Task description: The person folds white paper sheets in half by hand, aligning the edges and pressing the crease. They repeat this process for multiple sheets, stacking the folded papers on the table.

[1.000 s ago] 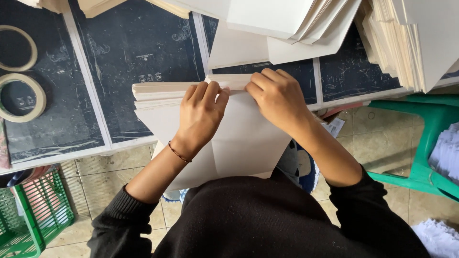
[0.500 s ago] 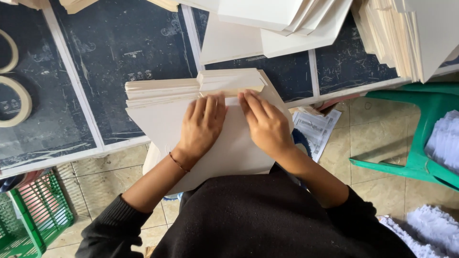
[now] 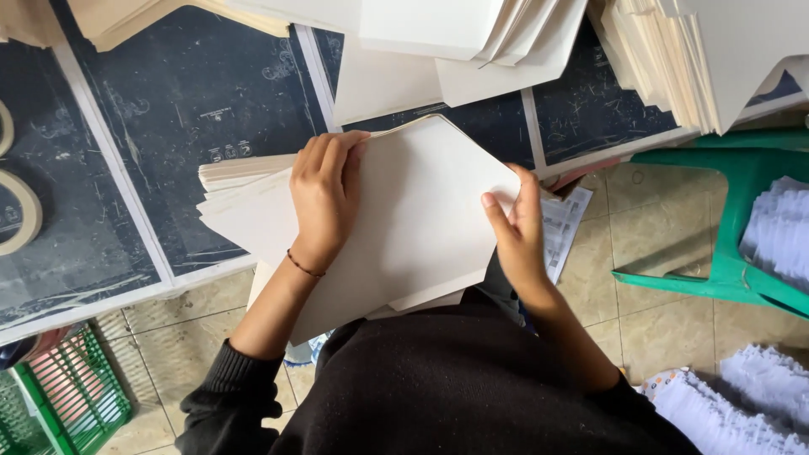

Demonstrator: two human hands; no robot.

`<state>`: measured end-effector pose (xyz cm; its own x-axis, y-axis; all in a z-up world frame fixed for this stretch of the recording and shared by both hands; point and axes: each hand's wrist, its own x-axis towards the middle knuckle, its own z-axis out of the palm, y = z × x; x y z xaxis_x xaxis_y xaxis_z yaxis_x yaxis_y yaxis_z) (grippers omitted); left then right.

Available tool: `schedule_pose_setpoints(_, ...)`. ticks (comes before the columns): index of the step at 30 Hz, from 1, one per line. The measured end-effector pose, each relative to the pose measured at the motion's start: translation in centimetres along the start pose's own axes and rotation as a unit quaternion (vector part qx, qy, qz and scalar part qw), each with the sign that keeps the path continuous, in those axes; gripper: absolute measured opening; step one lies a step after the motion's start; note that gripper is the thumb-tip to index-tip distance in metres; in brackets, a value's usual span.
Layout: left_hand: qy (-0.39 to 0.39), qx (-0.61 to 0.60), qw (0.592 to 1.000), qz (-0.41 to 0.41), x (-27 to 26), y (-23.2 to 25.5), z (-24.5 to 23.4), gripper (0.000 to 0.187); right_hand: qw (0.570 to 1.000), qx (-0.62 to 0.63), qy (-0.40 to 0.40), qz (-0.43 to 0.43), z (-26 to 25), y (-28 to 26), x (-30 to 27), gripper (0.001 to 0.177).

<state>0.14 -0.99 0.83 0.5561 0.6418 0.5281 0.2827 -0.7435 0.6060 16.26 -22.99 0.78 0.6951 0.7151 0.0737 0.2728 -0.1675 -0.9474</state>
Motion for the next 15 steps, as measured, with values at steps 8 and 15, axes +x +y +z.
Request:
schedule_pose_setpoints(8,0.025,0.049,0.999,-0.003,-0.4,-0.5,0.4,0.010,0.973,-0.151,-0.071,-0.158,2.9,-2.8,-0.5,0.065)
schedule_pose_setpoints(15,0.003,0.082,0.996,-0.033,-0.8,-1.0,1.2,0.010,0.941,-0.150,-0.240,-0.187,6.4,-1.0,-1.4,0.090)
